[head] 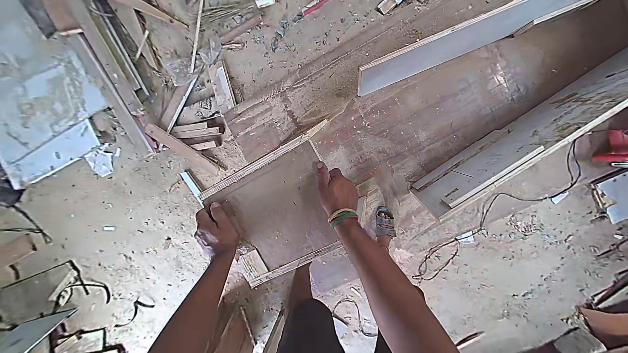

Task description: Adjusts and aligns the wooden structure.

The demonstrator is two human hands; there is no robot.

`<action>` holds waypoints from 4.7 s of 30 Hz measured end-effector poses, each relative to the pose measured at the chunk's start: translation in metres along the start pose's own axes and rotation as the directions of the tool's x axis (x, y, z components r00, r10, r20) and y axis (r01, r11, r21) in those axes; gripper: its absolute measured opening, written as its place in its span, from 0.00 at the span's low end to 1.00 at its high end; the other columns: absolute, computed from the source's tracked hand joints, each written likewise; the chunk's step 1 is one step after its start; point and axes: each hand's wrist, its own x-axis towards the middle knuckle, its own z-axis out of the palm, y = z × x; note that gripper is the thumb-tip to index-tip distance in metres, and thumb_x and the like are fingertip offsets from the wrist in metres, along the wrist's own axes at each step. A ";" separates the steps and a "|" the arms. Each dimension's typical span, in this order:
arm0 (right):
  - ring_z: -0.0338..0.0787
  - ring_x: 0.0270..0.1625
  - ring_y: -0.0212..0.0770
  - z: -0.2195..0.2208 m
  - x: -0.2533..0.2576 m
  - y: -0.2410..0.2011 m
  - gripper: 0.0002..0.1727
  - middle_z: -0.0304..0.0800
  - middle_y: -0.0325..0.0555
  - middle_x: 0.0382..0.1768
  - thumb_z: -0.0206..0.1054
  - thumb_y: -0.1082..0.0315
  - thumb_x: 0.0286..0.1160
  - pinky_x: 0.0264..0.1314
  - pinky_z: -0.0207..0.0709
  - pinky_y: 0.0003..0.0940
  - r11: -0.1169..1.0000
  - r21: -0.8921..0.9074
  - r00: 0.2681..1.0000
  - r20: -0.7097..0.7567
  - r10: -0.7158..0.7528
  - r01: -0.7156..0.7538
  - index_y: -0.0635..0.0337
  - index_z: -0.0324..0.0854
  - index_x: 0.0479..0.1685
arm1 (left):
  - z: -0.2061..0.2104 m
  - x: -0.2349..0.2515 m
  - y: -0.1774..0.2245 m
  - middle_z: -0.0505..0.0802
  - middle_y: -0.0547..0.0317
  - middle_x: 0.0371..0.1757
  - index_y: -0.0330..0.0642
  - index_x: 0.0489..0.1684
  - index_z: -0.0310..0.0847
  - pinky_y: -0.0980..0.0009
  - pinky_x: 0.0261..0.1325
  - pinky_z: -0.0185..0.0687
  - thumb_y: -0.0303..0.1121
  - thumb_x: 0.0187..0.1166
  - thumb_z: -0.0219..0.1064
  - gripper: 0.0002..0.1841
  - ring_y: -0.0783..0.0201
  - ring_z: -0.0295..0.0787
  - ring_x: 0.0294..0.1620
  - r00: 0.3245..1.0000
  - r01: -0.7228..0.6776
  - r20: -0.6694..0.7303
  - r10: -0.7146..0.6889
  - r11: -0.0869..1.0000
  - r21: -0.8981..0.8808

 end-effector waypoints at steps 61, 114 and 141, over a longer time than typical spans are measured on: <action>0.89 0.44 0.55 0.217 0.030 0.142 0.26 0.86 0.63 0.49 0.68 0.51 0.79 0.42 0.84 0.55 0.305 0.685 0.666 0.349 0.659 -0.661 0.67 0.79 0.62 | -0.040 0.093 -0.183 0.53 0.19 0.90 0.35 0.91 0.57 0.31 0.84 0.55 0.49 0.92 0.50 0.34 0.21 0.51 0.89 0.995 -0.038 0.095 0.017 0.973 0.226; 0.95 0.32 0.29 0.051 -0.067 0.107 0.11 0.93 0.36 0.26 0.70 0.84 0.54 0.38 0.92 0.26 0.651 0.487 0.328 -0.873 0.360 0.582 0.62 0.81 0.36 | 0.261 -0.022 -0.036 0.88 0.39 0.64 0.34 0.81 0.63 0.53 0.58 0.91 0.27 0.82 0.68 0.28 0.52 0.92 0.57 0.436 0.839 0.898 0.058 0.335 -0.429; 0.84 0.71 0.64 0.331 -0.131 0.166 0.37 0.68 0.71 0.83 0.34 0.47 0.97 0.71 0.76 0.54 0.249 0.869 0.834 0.272 0.479 -0.427 0.69 0.61 0.87 | 0.133 -0.013 -0.145 0.83 0.38 0.77 0.36 0.88 0.62 0.43 0.75 0.77 0.47 0.84 0.68 0.37 0.44 0.82 0.76 0.548 0.104 0.835 0.049 0.987 -0.126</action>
